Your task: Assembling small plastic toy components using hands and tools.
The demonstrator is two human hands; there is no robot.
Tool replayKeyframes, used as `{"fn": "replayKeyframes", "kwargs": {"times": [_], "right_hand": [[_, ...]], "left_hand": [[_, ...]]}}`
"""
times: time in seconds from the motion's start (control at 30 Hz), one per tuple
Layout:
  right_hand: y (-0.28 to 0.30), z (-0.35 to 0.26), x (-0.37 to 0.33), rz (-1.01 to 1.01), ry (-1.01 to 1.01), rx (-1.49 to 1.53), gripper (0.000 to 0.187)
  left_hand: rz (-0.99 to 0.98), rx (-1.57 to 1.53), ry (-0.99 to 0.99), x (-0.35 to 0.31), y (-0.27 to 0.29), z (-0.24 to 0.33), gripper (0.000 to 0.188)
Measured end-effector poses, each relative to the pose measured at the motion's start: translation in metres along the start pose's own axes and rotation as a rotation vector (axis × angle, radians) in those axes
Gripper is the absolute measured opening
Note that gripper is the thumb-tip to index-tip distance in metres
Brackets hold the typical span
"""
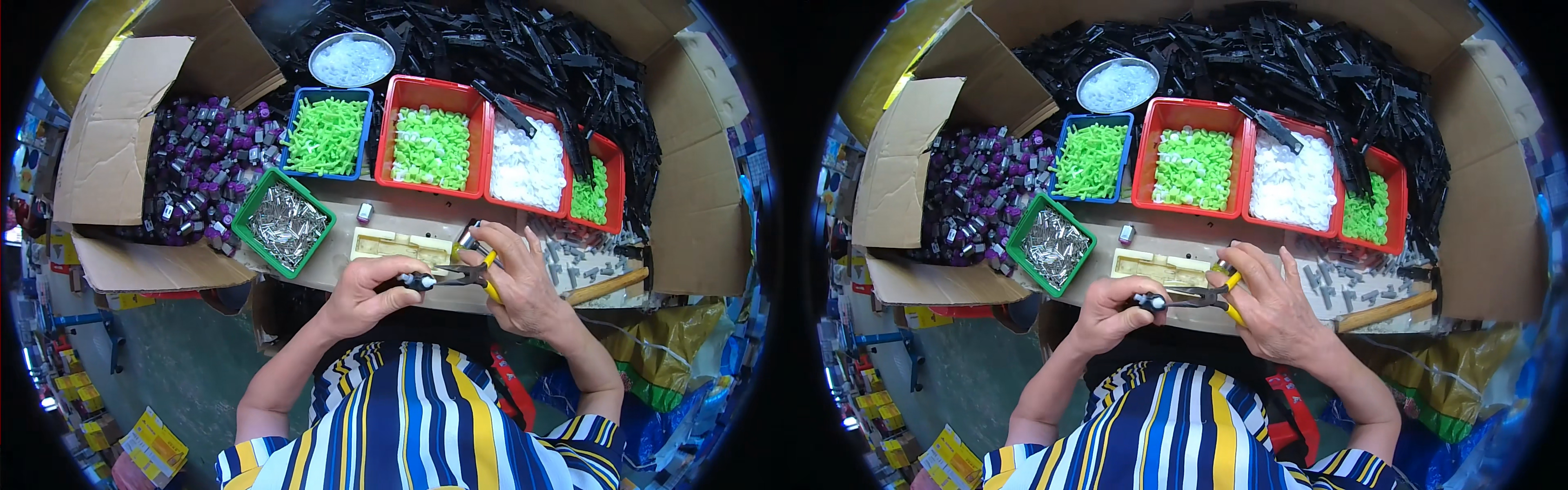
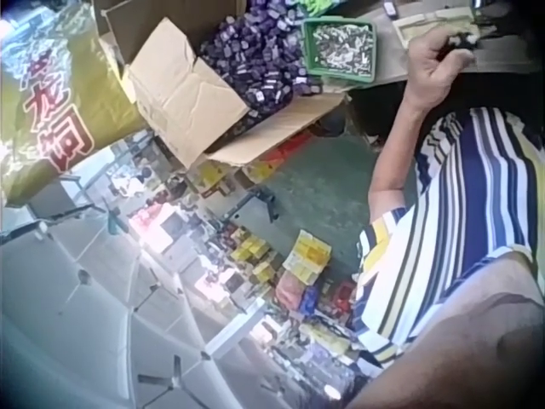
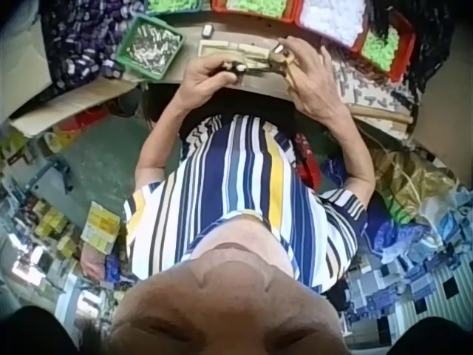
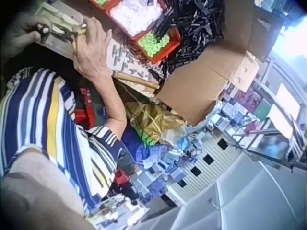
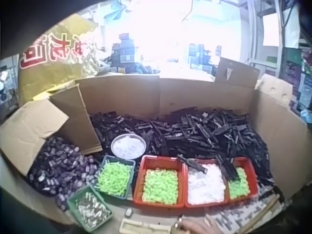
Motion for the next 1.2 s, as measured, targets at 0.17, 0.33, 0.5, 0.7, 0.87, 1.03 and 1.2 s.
{"fn": "replayKeyframes", "kwargs": {"times": [0.17,0.33,0.5,0.7,0.87,1.03,1.2], "right_hand": [[-0.008,-0.009,0.000,-0.034,-0.043,-0.047,0.072],[-0.001,-0.015,0.007,-0.030,-0.012,-0.065,0.069],[-0.002,-0.021,0.006,0.126,0.071,0.021,0.055],[-0.008,-0.025,0.004,0.142,0.073,-0.016,0.040],[-0.002,-0.021,0.011,0.108,0.014,0.134,0.035],[0.002,-0.010,0.010,0.074,-0.048,0.126,0.038],[-0.002,-0.013,0.010,0.008,-0.067,0.168,0.039]], "left_hand": [[0.063,0.247,-0.139,-0.001,0.001,0.014,0.033],[0.040,0.416,-0.274,-0.001,-0.002,0.024,0.032],[0.017,0.478,-0.306,-0.002,-0.005,0.027,0.029],[0.023,0.490,-0.282,-0.003,-0.002,0.025,0.030],[0.116,0.144,-0.117,-0.004,0.005,0.006,0.036],[0.143,-0.511,0.045,-0.005,0.013,-0.024,0.055],[0.114,-0.422,0.043,-0.005,0.008,-0.025,0.052]]}}
Point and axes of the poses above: each hand's wrist, its own x-axis towards the middle knuckle, its own y-axis out of the back of the hand, z = x × y, the point moved 9 cm from there along x, towards the middle knuckle, and after that the axes turned 14 degrees about -x, right-handed, at the moved point
